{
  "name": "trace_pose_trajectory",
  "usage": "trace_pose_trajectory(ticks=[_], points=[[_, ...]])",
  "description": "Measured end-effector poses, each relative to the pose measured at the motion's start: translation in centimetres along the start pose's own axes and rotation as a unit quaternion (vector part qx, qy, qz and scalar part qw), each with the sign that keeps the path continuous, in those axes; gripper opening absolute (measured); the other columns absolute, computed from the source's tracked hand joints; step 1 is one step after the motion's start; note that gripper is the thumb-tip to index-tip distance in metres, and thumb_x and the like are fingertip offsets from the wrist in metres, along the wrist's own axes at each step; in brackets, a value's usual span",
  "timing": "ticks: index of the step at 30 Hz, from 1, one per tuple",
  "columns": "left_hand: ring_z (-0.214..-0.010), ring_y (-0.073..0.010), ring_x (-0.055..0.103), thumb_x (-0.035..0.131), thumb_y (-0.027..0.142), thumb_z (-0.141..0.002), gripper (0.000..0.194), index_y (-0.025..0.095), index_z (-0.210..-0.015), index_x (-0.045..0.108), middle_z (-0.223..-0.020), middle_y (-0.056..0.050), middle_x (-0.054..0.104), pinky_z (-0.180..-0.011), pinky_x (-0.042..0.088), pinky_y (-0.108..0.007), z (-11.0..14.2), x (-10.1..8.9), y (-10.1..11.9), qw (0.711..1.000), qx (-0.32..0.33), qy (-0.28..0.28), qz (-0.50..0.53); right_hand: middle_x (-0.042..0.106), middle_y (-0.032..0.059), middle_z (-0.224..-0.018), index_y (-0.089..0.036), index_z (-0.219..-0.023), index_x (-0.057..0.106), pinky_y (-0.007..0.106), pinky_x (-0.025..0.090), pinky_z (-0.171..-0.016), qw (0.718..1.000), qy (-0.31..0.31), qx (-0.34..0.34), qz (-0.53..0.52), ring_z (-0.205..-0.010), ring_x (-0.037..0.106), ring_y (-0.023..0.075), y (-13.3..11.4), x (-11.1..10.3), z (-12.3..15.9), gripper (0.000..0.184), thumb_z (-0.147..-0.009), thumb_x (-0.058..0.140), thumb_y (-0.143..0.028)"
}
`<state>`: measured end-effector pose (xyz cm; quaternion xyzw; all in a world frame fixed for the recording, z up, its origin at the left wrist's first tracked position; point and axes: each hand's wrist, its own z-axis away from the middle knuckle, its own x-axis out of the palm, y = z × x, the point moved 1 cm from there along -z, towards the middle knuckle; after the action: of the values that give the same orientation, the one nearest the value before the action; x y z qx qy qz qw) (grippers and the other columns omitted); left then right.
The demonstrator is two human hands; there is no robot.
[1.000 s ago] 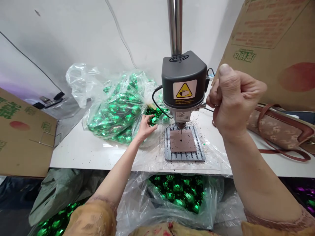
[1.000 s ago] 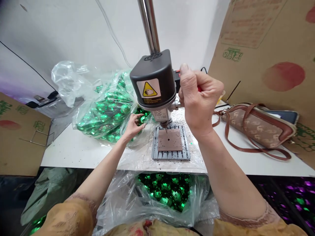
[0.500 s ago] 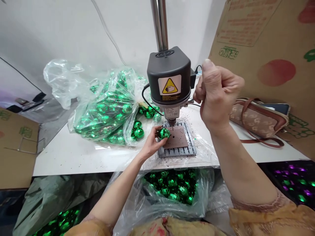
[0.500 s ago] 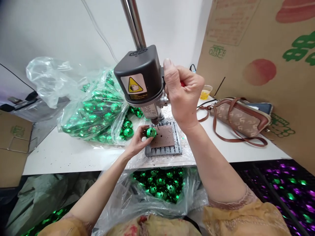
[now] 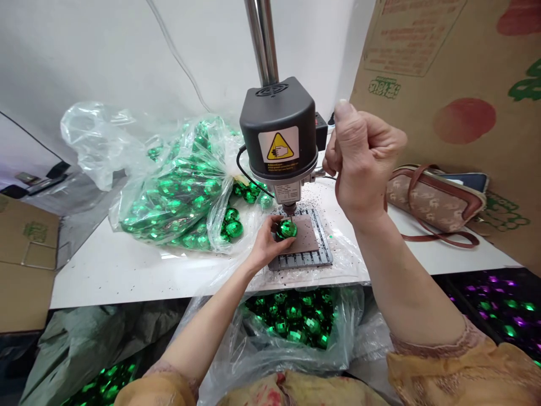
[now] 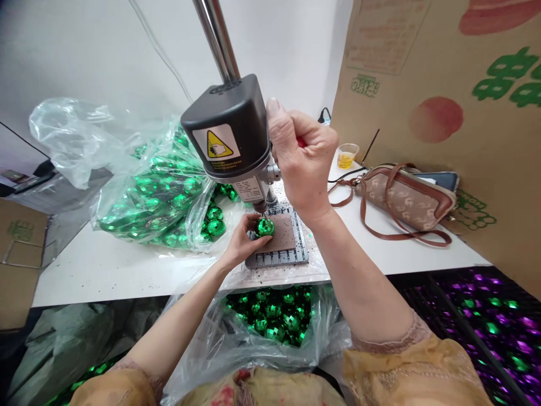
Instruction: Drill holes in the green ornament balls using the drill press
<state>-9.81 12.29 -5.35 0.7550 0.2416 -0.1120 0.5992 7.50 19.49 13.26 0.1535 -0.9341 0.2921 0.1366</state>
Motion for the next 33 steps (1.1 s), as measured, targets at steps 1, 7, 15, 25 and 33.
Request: trace_pose_trajectory(ticks=[1,7,15,25,33], points=[[-0.091,-0.02,0.065,0.084,0.029,-0.074,0.054,0.019,-0.121,0.06,-0.111,-0.007,0.069,-0.081,0.054,-0.034,0.0,0.1,0.1,1.0,-0.003,0.006,0.005,0.028,-0.004,-0.049,-0.022,-0.053,0.037,0.033,0.02,-0.043,1.0,0.001,0.001,-0.004,-0.042,0.024,0.0087,0.0,0.0,0.0,0.059,-0.087,0.07,-0.057],[-0.096,-0.0217,0.064,0.083,0.026,-0.074,0.045,0.02,-0.116,0.065,-0.112,-0.007,0.068,-0.083,0.053,-0.036,-0.2,0.6,0.1,0.999,0.035,0.009,-0.024,0.028,-0.0034,-0.049,-0.023,-0.053,0.035,0.034,0.022,-0.044,0.999,0.008,0.018,0.036,-0.044,0.023,0.01,-0.1,0.0,0.1,0.063,-0.087,0.066,-0.066],[-0.11,-0.027,0.066,0.085,0.033,-0.078,0.049,0.022,-0.122,0.067,-0.114,-0.008,0.067,-0.095,0.055,-0.042,0.0,1.0,-0.4,0.998,0.047,0.03,0.002,0.031,-0.0037,-0.048,-0.023,-0.052,0.038,0.035,0.02,-0.044,1.0,0.008,0.028,0.012,-0.043,0.024,0.0101,-0.4,0.0,0.2,0.061,-0.084,0.07,-0.063],[-0.109,-0.0258,0.067,0.084,0.027,-0.076,0.052,0.02,-0.12,0.057,-0.117,-0.008,0.068,-0.1,0.055,-0.045,0.5,2.8,-0.3,0.998,-0.003,0.029,0.062,0.026,-0.0034,-0.051,-0.022,-0.056,0.032,0.032,0.024,-0.045,0.998,0.001,0.003,0.06,-0.046,0.022,0.0084,0.4,-0.1,0.1,0.064,-0.089,0.06,-0.068],[-0.112,-0.0276,0.068,0.085,0.032,-0.076,0.053,0.019,-0.121,0.061,-0.119,-0.009,0.07,-0.1,0.055,-0.045,0.7,2.4,-0.5,0.998,0.006,0.03,0.059,0.028,-0.0036,-0.05,-0.021,-0.054,0.035,0.032,0.02,-0.046,1.0,0.011,-0.02,0.004,-0.045,0.023,0.0086,0.2,-0.2,0.5,0.058,-0.093,0.069,-0.05]])
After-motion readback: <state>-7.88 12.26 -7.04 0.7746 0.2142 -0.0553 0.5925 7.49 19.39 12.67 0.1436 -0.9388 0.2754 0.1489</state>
